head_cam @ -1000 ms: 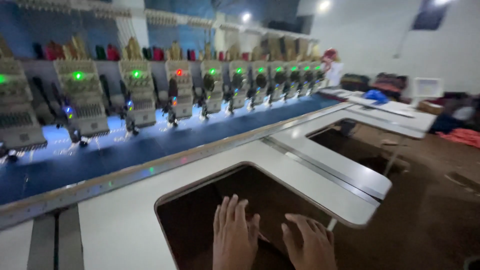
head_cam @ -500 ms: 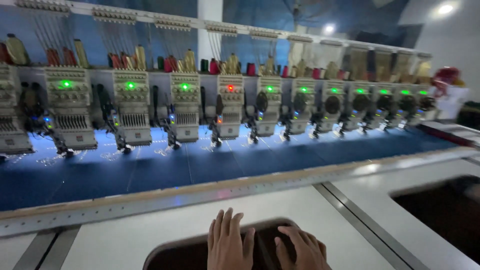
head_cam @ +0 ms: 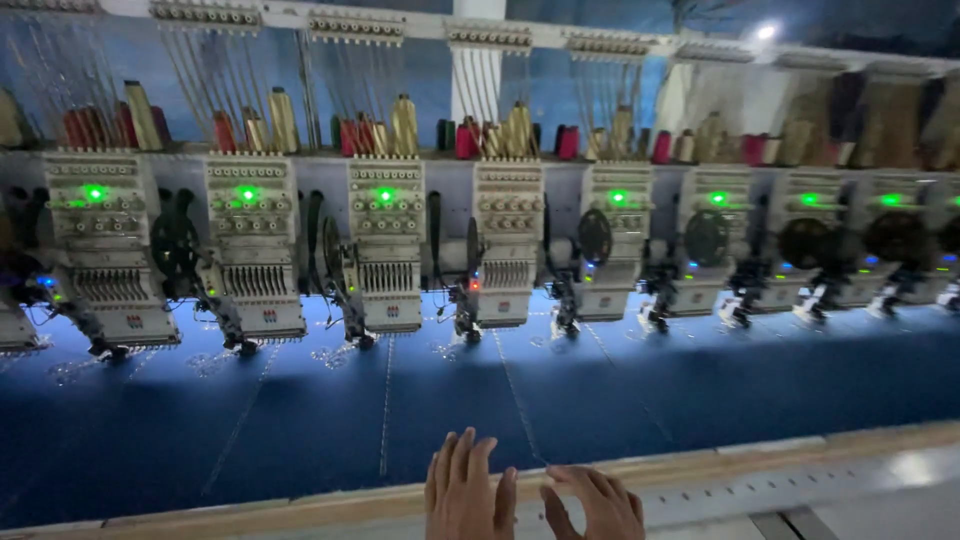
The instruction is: The person threads an industrial multi-head embroidery machine and clears thread by hand from the needle areas. The person uses buttons to control the machinery and handles blue fabric currently loaded on the machine.
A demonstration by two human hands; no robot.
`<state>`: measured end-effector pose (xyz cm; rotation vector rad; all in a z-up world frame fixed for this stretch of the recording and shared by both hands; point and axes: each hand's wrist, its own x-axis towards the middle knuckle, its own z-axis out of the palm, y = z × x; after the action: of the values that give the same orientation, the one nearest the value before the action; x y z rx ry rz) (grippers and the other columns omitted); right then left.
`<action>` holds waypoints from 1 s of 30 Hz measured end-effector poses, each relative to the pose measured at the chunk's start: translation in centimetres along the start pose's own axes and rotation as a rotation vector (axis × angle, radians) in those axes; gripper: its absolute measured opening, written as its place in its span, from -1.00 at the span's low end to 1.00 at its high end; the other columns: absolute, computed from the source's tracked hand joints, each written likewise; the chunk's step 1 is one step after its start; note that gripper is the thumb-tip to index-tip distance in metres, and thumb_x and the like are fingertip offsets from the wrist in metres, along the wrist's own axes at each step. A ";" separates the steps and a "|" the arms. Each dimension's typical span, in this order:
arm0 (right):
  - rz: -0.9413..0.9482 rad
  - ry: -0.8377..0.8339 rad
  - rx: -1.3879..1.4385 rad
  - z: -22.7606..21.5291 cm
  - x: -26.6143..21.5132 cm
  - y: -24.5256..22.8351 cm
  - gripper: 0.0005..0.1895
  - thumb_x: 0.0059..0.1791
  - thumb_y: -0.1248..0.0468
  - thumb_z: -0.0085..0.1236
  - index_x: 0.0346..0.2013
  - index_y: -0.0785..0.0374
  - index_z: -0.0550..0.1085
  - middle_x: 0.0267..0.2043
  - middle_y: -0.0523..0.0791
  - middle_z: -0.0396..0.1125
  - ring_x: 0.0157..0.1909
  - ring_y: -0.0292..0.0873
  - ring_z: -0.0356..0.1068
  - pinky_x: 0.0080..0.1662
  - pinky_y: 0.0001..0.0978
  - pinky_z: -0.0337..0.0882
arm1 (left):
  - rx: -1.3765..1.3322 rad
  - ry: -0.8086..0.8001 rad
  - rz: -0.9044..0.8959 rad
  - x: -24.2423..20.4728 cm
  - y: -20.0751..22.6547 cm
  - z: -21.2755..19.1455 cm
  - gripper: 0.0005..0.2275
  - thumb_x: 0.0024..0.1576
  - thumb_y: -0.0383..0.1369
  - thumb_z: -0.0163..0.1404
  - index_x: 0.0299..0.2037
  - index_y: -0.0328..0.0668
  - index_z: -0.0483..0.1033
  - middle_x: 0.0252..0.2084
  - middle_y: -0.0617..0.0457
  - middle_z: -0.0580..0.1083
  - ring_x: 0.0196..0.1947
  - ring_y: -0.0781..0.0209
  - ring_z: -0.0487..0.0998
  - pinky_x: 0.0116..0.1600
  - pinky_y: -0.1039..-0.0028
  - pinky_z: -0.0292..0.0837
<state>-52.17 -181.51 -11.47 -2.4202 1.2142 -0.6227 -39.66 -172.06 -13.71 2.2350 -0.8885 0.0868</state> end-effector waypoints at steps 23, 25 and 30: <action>-0.149 0.041 0.083 24.9 44.2 -4.9 -0.66 -0.05 -0.14 0.09 0.00 -0.35 0.56 -0.15 -0.40 0.53 -0.09 -0.08 0.55 -0.12 0.02 0.52 | -0.072 0.090 -0.266 37.8 -14.3 23.3 -0.71 0.17 -0.09 -0.12 0.08 0.37 0.49 -0.06 0.23 0.55 -0.07 0.06 0.60 -0.05 0.10 0.53; -0.158 -0.106 0.029 25.1 45.3 -5.9 -0.61 0.02 -0.07 0.07 0.16 -0.33 0.45 -0.20 -0.39 0.53 -0.20 -0.21 0.57 -0.17 -0.10 0.60 | -0.138 -0.067 -0.277 39.1 -13.1 22.7 -0.79 0.26 -0.23 -0.12 0.01 0.06 0.51 -0.13 0.15 0.60 -0.09 0.23 0.64 0.05 0.33 0.59; -0.226 -0.042 -0.035 28.6 46.4 -4.4 -0.77 0.07 -0.01 -0.06 -0.08 -0.22 0.53 -0.04 -0.25 0.47 -0.18 0.06 0.56 -0.21 0.12 0.55 | -0.191 -0.047 -0.391 41.0 -14.7 25.4 -0.73 0.24 -0.22 -0.10 0.10 0.10 0.53 -0.05 0.10 0.62 -0.02 0.14 0.64 0.11 0.33 0.55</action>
<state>-9.26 -213.46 -22.90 -2.6084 0.9503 -0.6152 -4.20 -204.53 -28.80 2.1937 -0.4480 -0.2240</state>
